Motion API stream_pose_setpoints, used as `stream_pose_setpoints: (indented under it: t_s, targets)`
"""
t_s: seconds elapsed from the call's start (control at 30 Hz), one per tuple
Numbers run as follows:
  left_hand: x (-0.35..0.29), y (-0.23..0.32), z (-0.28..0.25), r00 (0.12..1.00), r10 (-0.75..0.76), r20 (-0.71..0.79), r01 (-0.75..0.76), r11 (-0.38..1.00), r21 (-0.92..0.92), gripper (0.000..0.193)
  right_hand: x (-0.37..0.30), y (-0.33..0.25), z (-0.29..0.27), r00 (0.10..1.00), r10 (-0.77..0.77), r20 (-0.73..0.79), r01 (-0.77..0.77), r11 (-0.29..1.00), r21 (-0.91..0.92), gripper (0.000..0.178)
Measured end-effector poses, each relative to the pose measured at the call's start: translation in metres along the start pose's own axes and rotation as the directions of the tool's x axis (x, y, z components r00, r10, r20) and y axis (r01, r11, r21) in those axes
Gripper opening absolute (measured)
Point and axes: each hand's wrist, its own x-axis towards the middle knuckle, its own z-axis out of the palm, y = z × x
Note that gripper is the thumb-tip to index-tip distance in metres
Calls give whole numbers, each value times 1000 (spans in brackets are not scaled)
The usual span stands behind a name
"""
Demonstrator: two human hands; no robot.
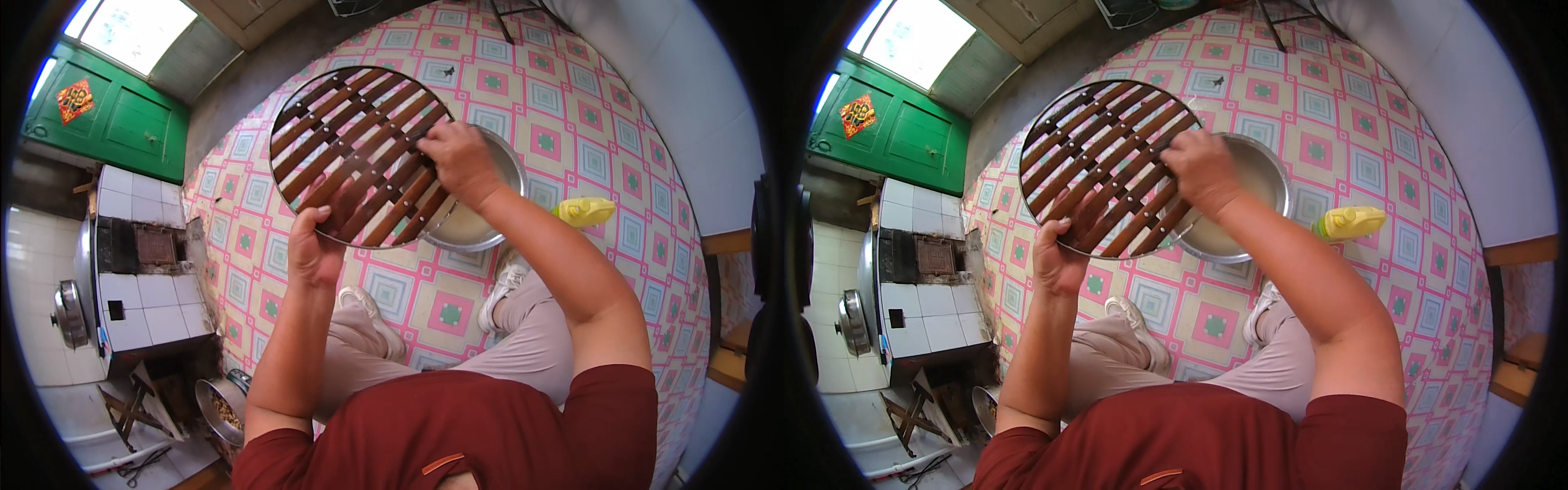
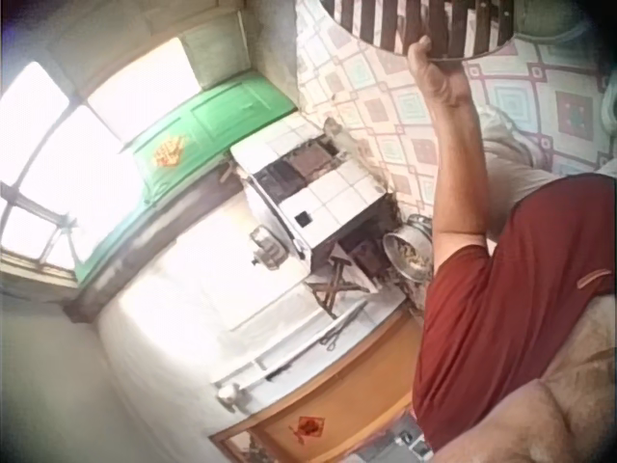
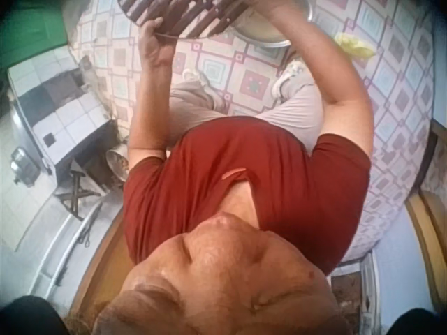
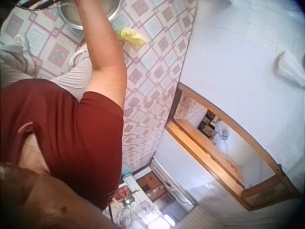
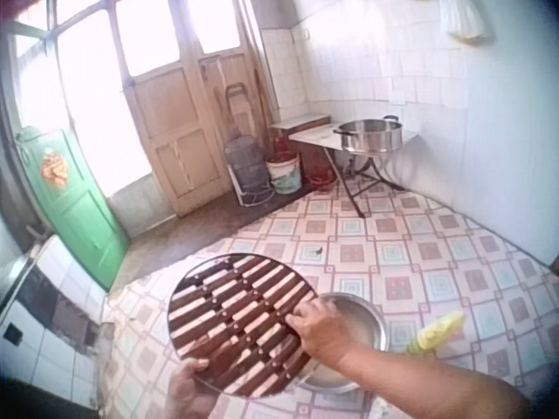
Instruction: The person is scrubbing a circular wooden slotted tray with a steel wool scrubber inside a metal basin containing water.
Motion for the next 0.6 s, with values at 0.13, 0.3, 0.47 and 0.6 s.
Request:
stream_pose_setpoints:
  t_s: [0.13, 0.3, 0.47, 0.6]
  targets:
    - [9, 0, -5, 1000, -1, -1, 1, 999, -40, 52, 1, -57, -12, 981, -196, 5, 192, 965, 180, 24]
    - [10, 3, 2, 999, 33, 41, -31, 998, -51, 52, 14, 7, -8, 1000, -15, -26, 15, 1000, 7, 23]
    - [10, 3, 0, 999, 6, 36, -5, 999, -31, 51, 8, -43, -10, 989, -116, 96, 101, 985, 143, 25]
    - [15, 3, -3, 999, 28, 47, -25, 998, -57, 50, 4, -52, -2, 972, -215, -91, 229, 956, 183, 22]
